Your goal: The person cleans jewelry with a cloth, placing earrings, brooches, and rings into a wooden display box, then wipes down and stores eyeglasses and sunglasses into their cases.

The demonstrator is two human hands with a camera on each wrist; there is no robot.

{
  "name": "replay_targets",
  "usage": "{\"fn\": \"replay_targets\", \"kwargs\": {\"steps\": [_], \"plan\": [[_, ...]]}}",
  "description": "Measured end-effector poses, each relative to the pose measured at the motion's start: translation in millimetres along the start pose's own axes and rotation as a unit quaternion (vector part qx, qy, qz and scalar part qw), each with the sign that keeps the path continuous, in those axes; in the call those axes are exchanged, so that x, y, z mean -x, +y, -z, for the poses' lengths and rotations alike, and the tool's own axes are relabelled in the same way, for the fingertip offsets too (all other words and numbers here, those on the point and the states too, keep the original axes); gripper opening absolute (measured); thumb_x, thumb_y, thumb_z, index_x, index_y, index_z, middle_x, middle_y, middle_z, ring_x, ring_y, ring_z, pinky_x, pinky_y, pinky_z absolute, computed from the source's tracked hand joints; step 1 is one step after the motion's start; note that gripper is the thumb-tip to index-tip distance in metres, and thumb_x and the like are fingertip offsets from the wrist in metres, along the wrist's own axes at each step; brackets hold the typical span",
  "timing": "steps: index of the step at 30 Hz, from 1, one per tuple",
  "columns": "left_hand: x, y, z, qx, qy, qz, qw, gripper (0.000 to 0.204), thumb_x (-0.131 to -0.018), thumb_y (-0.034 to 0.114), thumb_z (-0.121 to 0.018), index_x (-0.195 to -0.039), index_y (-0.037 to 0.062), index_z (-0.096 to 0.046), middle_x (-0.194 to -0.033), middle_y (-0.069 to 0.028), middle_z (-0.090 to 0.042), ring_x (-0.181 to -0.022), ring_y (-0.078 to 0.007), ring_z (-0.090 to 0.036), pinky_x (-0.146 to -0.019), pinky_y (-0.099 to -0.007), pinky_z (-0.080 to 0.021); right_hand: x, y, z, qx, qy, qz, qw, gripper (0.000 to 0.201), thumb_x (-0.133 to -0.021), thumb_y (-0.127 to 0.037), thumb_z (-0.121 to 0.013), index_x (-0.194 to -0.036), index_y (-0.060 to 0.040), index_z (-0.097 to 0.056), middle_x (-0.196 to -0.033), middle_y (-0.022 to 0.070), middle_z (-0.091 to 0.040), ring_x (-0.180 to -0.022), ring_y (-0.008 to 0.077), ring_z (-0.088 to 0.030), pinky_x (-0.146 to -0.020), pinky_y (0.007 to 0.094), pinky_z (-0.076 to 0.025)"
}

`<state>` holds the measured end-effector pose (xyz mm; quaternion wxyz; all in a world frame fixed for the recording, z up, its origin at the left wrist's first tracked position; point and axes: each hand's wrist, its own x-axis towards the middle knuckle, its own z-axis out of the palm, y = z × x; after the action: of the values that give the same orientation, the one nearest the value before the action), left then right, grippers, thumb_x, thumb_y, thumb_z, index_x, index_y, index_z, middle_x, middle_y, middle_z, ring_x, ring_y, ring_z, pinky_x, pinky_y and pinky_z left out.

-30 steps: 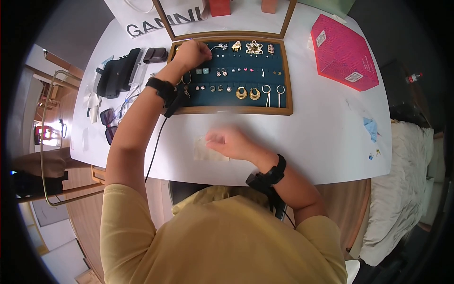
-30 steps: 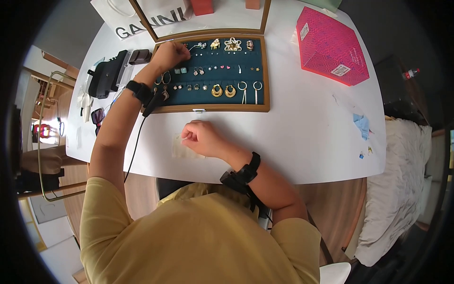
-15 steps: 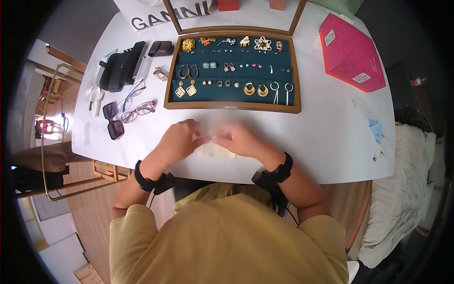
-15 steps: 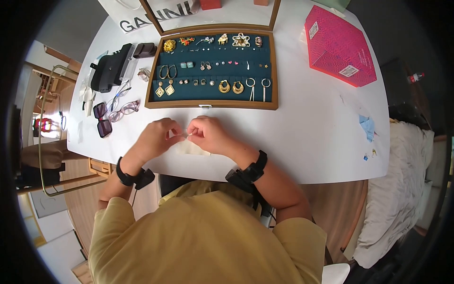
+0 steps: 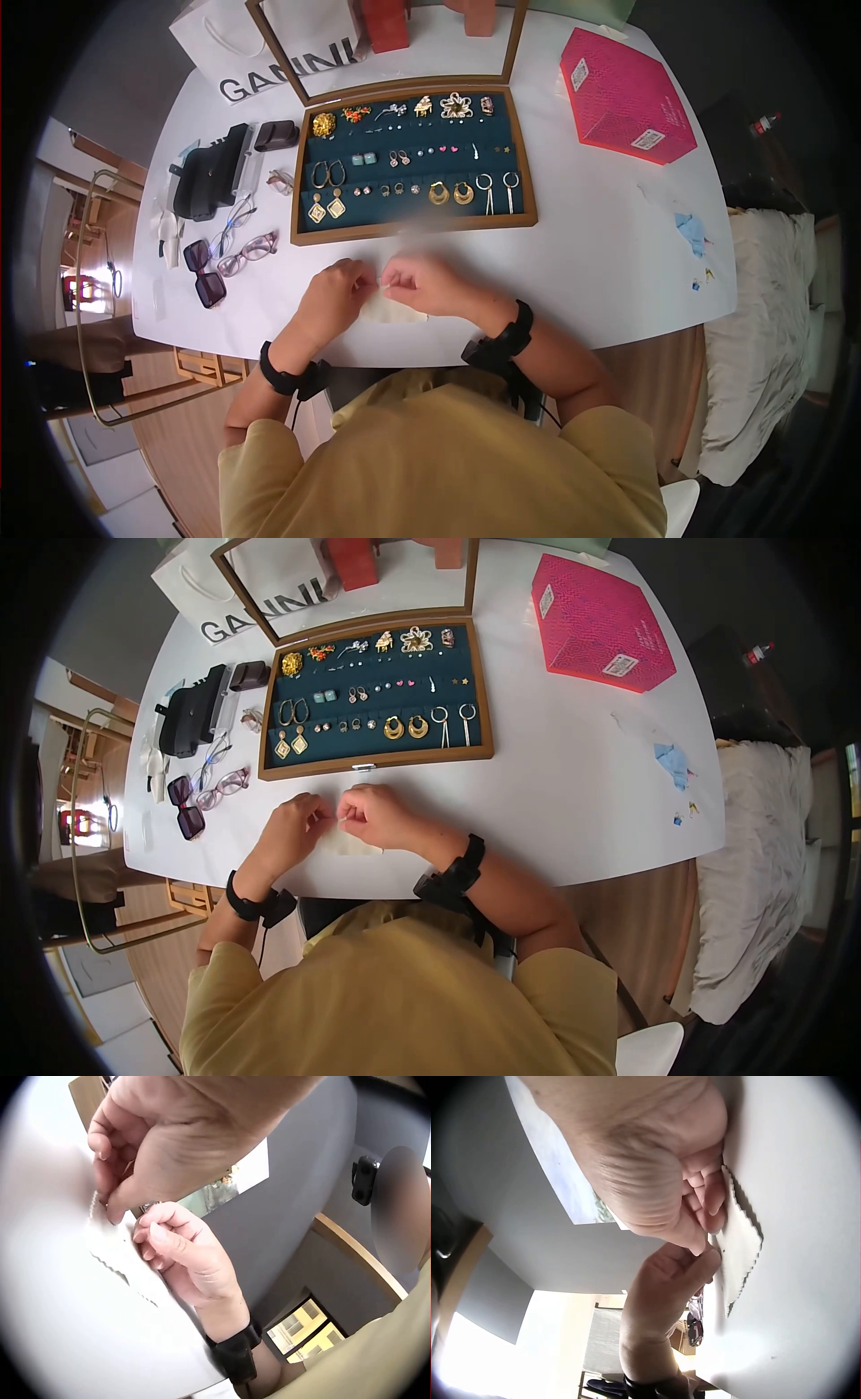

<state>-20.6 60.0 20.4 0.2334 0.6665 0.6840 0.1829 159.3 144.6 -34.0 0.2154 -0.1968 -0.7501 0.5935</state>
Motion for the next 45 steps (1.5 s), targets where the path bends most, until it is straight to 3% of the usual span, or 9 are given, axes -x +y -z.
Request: {"fn": "replay_targets", "kwargs": {"steps": [8, 10, 11, 13, 20, 22, 30, 39, 45], "plan": [[-64, 44, 45, 0.056, 0.021, -0.055, 0.997, 0.006, -0.080, 0.003, -0.068, -0.085, 0.0008, -0.067, -0.081, -0.0161, -0.068, -0.072, -0.0305, -0.067, -0.065, -0.0350, -0.051, 0, -6, 3, 0.015, -0.004, -0.001, 1.000, 0.014, -0.081, -0.010, -0.070, -0.088, -0.0014, -0.061, -0.079, 0.0061, -0.063, -0.069, 0.0139, -0.061, -0.062, 0.0285, -0.049], [-97, 51, 42, 0.050, 0.045, -0.133, 0.989, 0.006, -0.081, 0.004, -0.067, -0.085, 0.0013, -0.069, -0.082, -0.0162, -0.068, -0.071, -0.0304, -0.066, -0.065, -0.0351, -0.051, 0, -8, 2, 0.003, 0.013, 0.004, 1.000, 0.014, -0.076, -0.008, -0.071, -0.082, -0.0008, -0.061, -0.078, 0.0096, -0.064, -0.069, 0.0207, -0.064, -0.063, 0.0315, -0.051], [-115, 54, 38, 0.048, 0.058, -0.171, 0.982, 0.006, -0.081, 0.005, -0.067, -0.086, 0.0015, -0.070, -0.082, -0.0163, -0.069, -0.070, -0.0304, -0.066, -0.064, -0.0352, -0.051, 0, -5, 1, 0.008, 0.008, 0.007, 1.000, 0.014, -0.078, -0.008, -0.071, -0.084, -0.0007, -0.061, -0.078, 0.0082, -0.063, -0.069, 0.0183, -0.063, -0.063, 0.0303, -0.050], [-151, 62, 28, 0.041, 0.035, -0.148, 0.988, 0.007, -0.083, 0.006, -0.066, -0.087, 0.0022, -0.070, -0.083, -0.0164, -0.069, -0.070, -0.0307, -0.066, -0.065, -0.0348, -0.052, -1, 3, -1, 0.017, -0.003, 0.014, 1.000, 0.014, -0.081, -0.008, -0.070, -0.088, -0.0004, -0.061, -0.079, 0.0054, -0.061, -0.069, 0.0135, -0.060, -0.062, 0.0279, -0.049], [-257, 78, -6, 0.038, 0.010, -0.115, 0.993, 0.009, -0.084, 0.012, -0.067, -0.089, 0.0067, -0.072, -0.082, -0.0115, -0.071, -0.072, -0.0240, -0.068, -0.070, -0.0331, -0.053, -3, 6, -1, 0.040, 0.003, 0.028, 0.999, 0.013, -0.079, -0.009, -0.070, -0.086, -0.0013, -0.062, -0.081, 0.0076, -0.062, -0.072, 0.0184, -0.061, -0.065, 0.0308, -0.050], [-274, 75, -16, 0.031, 0.029, -0.154, 0.987, 0.008, -0.083, 0.013, -0.069, -0.088, 0.0074, -0.073, -0.082, -0.0091, -0.071, -0.073, -0.0189, -0.067, -0.071, -0.0309, -0.052, -3, 5, -2, 0.039, 0.005, 0.023, 0.999, 0.013, -0.078, -0.009, -0.070, -0.085, -0.0014, -0.062, -0.081, 0.0078, -0.062, -0.073, 0.0195, -0.061, -0.066, 0.0316, -0.050], [-294, 84, -38, 0.044, 0.025, -0.146, 0.988, 0.009, -0.083, 0.014, -0.071, -0.090, 0.0093, -0.074, -0.084, -0.0071, -0.072, -0.075, -0.0165, -0.067, -0.073, -0.0293, -0.052, -4, 5, -4, 0.042, 0.004, -0.004, 0.999, 0.013, -0.075, -0.010, -0.070, -0.080, -0.0041, -0.060, -0.080, 0.0089, -0.062, -0.078, 0.0261, -0.061, -0.069, 0.0371, -0.049], [-293, 81, -48, -0.009, 0.071, -0.174, 0.982, 0.010, -0.079, 0.012, -0.072, -0.088, 0.0087, -0.074, -0.084, -0.0104, -0.071, -0.077, -0.0226, -0.067, -0.074, -0.0329, -0.052, -3, 3, -4, 0.055, -0.003, -0.020, 0.998, 0.013, -0.075, -0.012, -0.070, -0.082, -0.0051, -0.061, -0.083, 0.0085, -0.063, -0.080, 0.0265, -0.062, -0.071, 0.0376, -0.049], [-294, 87, -41, 0.015, -0.008, -0.127, 0.992, 0.011, -0.078, 0.015, -0.073, -0.086, 0.0080, -0.074, -0.087, -0.0101, -0.071, -0.078, -0.0217, -0.068, -0.073, -0.0326, -0.053, -4, 6, -6, 0.053, 0.010, 0.000, 0.999, 0.015, -0.076, -0.008, -0.072, -0.084, -0.0015, -0.061, -0.080, 0.0084, -0.060, -0.072, 0.0212, -0.060, -0.068, 0.0329, -0.050]]}}
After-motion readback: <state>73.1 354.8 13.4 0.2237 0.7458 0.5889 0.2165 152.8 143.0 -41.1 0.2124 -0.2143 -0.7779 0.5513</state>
